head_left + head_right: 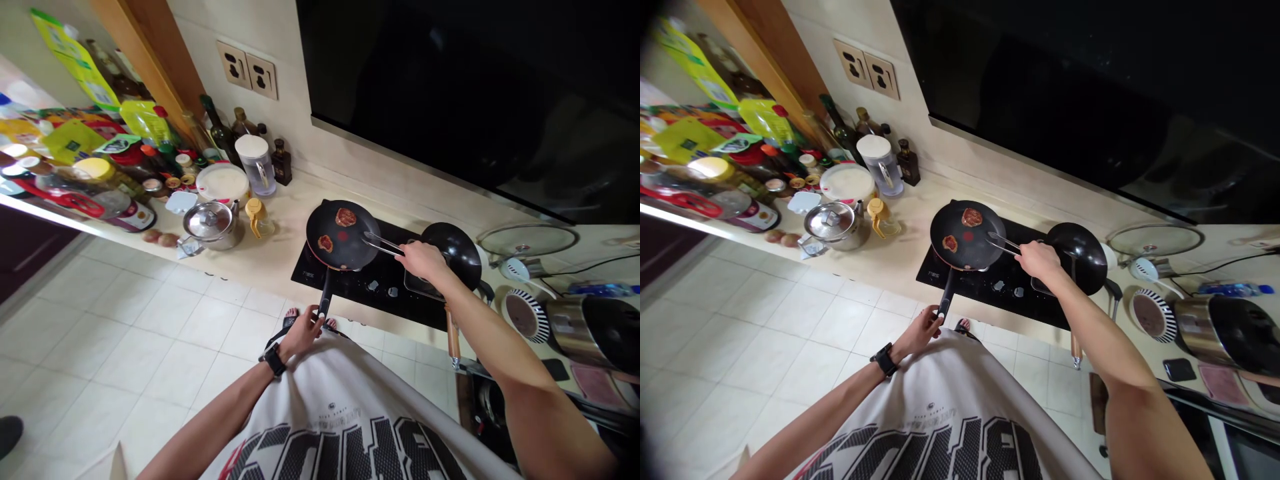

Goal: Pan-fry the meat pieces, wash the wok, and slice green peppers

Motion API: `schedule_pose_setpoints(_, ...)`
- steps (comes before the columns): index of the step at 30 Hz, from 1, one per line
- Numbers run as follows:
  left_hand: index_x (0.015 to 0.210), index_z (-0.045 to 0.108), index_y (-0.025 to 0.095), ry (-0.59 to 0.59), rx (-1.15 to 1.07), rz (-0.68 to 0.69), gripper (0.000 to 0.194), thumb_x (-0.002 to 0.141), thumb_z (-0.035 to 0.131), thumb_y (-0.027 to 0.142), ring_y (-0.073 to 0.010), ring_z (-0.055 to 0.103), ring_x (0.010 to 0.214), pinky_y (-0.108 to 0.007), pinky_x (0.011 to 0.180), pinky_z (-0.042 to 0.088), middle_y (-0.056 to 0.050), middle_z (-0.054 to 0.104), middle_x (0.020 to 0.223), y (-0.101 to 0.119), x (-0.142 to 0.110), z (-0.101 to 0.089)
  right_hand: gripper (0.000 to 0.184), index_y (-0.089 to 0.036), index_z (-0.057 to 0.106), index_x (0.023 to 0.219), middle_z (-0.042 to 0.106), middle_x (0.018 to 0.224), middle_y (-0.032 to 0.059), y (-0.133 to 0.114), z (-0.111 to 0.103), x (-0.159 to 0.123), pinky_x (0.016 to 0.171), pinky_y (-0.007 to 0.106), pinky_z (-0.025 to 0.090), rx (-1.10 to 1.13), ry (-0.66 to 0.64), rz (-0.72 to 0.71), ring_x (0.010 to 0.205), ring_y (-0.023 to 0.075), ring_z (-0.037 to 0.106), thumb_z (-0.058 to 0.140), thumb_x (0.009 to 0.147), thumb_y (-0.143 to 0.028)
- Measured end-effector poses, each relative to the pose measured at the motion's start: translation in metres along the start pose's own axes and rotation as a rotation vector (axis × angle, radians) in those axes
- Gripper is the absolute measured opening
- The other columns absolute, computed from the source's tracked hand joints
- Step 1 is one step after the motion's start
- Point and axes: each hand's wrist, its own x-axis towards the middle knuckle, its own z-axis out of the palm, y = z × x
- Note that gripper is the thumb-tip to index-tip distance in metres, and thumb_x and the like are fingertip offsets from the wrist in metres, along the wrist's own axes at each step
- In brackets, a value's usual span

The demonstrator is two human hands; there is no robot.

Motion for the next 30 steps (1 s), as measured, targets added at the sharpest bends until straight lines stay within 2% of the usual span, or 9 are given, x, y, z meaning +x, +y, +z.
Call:
schedule_pose_setpoints(3,0.112,0.058,0.017,0.016,0.048,-0.039,0.053,0.096,0.039,0.064,-0.0197,0.066,0.063,-0.033,0.064,0.051,-0.006,0.068,0.081,0.003,-0.007,-0.007,0.042,-0.018,0.071,0.118,0.072,0.109,0.0176,-0.001,-0.002,-0.007,0.082,0.037,0.051,-0.001,-0.007,-0.001,0.1,0.0304,0.07,0.047,0.103,-0.048)
schedule_pose_setpoints(7,0.074,0.063,0.02,0.082,0.24,-0.077,0.061,0.101,0.024,0.06,-0.0242,0.065,0.064,-0.037,0.072,0.05,-0.008,0.062,0.062,0.005,-0.016,-0.02,0.045,-0.02,0.069,0.123,0.072,0.107,0.0171,-0.008,0.001,-0.013,0.081,0.036,0.05,0.019,-0.004,-0.005,0.1,0.0299,0.07,0.042,0.104,-0.051)
schedule_pose_setpoints(11,0.087,0.065,0.018,0.14,0.453,-0.045,0.051,0.103,0.027,0.048,-0.0266,0.066,0.072,-0.037,0.074,0.049,-0.01,0.063,0.067,0.0,-0.022,-0.029,0.049,-0.017,0.064,0.125,0.072,0.105,0.0176,-0.015,0.005,-0.017,0.081,0.037,0.051,0.034,0.028,0.001,0.099,0.0309,0.071,0.038,0.105,-0.053)
schedule_pose_setpoints(15,0.095,0.062,0.016,0.06,0.653,-0.045,0.042,0.104,0.024,0.032,-0.0257,0.066,0.08,-0.035,0.073,0.047,-0.015,0.068,0.09,-0.005,-0.028,-0.032,0.05,-0.011,0.057,0.13,0.069,0.111,0.0212,-0.019,0.013,-0.019,0.082,0.037,0.051,0.057,0.06,0.035,0.1,0.0322,0.07,0.038,0.105,-0.051)
schedule_pose_setpoints(18,0.112,0.057,0.016,0.029,0.719,-0.051,0.033,0.103,0.026,0.023,-0.0249,0.066,0.084,-0.034,0.073,0.047,-0.017,0.067,0.109,-0.004,-0.032,-0.033,0.047,-0.009,0.051,0.133,0.067,0.116,0.0229,-0.02,0.019,-0.021,0.08,0.036,0.05,0.097,0.074,0.055,0.101,0.0316,0.07,0.042,0.105,-0.045)
schedule_pose_setpoints(20,0.123,0.054,0.018,0.012,0.753,-0.042,0.035,0.1,0.028,0.016,-0.0245,0.067,0.089,-0.033,0.074,0.048,-0.016,0.065,0.116,-0.003,-0.034,-0.034,0.044,-0.008,0.049,0.133,0.066,0.119,0.0226,-0.02,0.024,-0.023,0.079,0.034,0.049,0.142,0.088,0.065,0.1,0.0303,0.07,0.046,0.104,-0.041)
schedule_pose_setpoints(23,0.126,0.056,0.02,-0.017,0.838,-0.051,0.041,0.095,0.031,0.01,-0.0246,0.067,0.095,-0.033,0.079,0.049,-0.014,0.065,0.116,-0.004,-0.036,-0.041,0.041,-0.01,0.047,0.134,0.065,0.121,0.0206,-0.021,0.031,-0.028,0.078,0.031,0.048,0.24,0.118,0.066,0.1,0.0271,0.069,0.048,0.104,-0.037)
schedule_pose_setpoints(27,0.113,0.064,0.02,-0.061,1.001,-0.125,0.036,0.092,0.036,0.012,-0.0258,0.067,0.095,-0.035,0.081,0.05,-0.013,0.067,0.108,-0.032,-0.044,-0.065,0.037,-0.012,0.048,0.132,0.067,0.12,0.0177,-0.021,0.043,-0.037,0.077,0.029,0.047,0.3,0.132,0.096,0.097,0.0252,0.069,0.048,0.104,-0.036)
schedule_pose_setpoints(30,0.086,0.068,0.016,-0.088,0.993,-0.184,0.024,0.088,0.044,0.018,-0.0307,0.067,0.09,-0.043,0.079,0.051,-0.015,0.068,0.092,-0.073,-0.061,-0.085,0.037,-0.013,0.05,0.132,0.069,0.115,0.0159,-0.023,0.047,-0.043,0.075,0.029,0.046,0.293,0.111,0.098,0.095,0.0253,0.069,0.046,0.105,-0.038)
